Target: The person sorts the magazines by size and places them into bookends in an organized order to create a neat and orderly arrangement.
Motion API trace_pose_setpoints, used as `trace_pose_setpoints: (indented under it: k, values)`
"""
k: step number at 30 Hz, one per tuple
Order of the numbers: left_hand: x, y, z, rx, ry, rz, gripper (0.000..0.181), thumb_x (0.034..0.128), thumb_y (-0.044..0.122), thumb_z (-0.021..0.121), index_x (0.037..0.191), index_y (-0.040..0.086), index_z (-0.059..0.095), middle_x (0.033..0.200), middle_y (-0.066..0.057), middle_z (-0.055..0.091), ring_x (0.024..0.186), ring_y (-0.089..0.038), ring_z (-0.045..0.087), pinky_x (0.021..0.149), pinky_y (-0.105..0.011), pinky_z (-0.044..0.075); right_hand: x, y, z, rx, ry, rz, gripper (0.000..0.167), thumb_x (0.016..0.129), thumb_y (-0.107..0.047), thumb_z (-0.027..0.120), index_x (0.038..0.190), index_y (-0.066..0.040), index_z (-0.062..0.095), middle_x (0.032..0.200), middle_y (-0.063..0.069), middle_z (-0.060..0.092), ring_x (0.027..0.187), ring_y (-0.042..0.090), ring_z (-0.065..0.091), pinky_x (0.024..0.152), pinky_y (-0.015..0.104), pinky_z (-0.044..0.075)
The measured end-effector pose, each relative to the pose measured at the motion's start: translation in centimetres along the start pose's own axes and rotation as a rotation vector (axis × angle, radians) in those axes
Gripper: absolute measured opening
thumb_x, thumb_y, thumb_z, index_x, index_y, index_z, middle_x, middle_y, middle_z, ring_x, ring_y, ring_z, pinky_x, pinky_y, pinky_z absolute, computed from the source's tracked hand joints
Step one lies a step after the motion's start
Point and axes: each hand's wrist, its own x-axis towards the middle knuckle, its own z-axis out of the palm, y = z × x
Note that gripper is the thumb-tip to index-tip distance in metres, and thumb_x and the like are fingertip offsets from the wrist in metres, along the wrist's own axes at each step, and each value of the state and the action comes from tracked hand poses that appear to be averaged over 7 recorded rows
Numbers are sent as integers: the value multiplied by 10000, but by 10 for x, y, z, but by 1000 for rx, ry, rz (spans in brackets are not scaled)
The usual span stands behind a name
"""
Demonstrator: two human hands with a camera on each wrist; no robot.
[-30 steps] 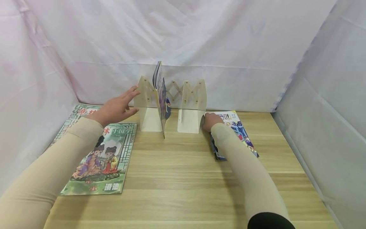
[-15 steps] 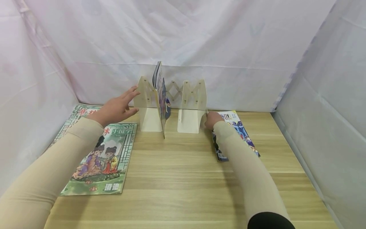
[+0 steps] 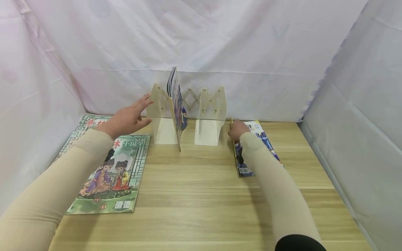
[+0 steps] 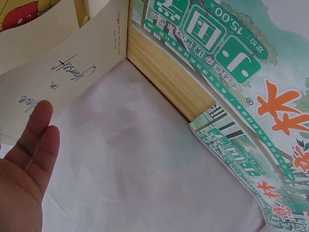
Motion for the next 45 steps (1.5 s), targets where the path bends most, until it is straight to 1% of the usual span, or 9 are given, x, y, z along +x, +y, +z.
trace_pose_setpoints:
  k: [9,16,19,22,26,30,36,41,45]
  values:
    - [-1,1,-1,-6,12,0,728,1008,369,573,1595,166,193,1669,4,30,660,-169,552,649,-420,493,-9,7,-2,102,44,-18,389,914,-138,539,1207,83,412,1010,250,575,808,326,614,637,358,547]
    - [0,2,0,-10,3,-7,732,1012,378,561,1599,169,178,1668,16,14,662,-169,556,646,-422,492,-13,20,-1,198,103,-56,367,927,-104,527,1197,117,413,1018,280,582,699,293,651,593,370,574]
    - [-1,3,-1,-19,3,-11,735,1009,365,570,1599,168,177,1668,19,14,668,-173,557,654,-422,494,-18,21,-1,205,138,-73,386,920,-113,540,1199,123,414,1044,291,583,714,298,647,578,344,562]
    - [-1,3,0,-23,3,-11,733,1008,361,574,1598,170,182,1668,22,14,692,-176,564,649,-415,494,-24,22,-2,218,166,-87,399,916,-118,539,1202,129,414,1078,302,575,769,331,645,595,354,571]
    - [0,3,1,-25,6,-6,731,1006,359,579,1596,168,191,1668,18,19,706,-181,572,653,-418,498,-32,26,-5,236,213,-107,381,912,-117,526,1190,122,425,1076,284,569,856,372,627,653,391,579]
    - [0,3,2,-25,13,-5,730,1007,362,577,1596,170,190,1669,8,29,702,-177,569,652,-415,499,-38,30,-7,250,262,-123,346,913,-119,519,1166,102,436,1037,253,571,872,369,603,697,416,550]
    - [1,3,3,-31,23,-16,731,1001,344,591,1593,174,198,1669,-3,49,704,-179,569,645,-413,498,-45,36,-9,284,283,-132,344,935,-112,517,1191,96,421,1049,258,570,829,348,620,667,392,555]
    - [1,2,3,-30,33,-10,727,999,333,596,1590,169,206,1668,-12,63,726,-185,585,645,-421,504,-52,38,-10,285,316,-140,364,933,-121,516,1202,108,427,1088,277,562,880,372,608,699,425,543]
    - [1,1,3,-27,35,-5,725,1001,340,590,1591,171,204,1669,-6,60,733,-186,591,638,-419,502,-58,37,-12,291,329,-129,361,945,-121,521,1214,99,424,1121,280,557,900,372,609,714,430,543]
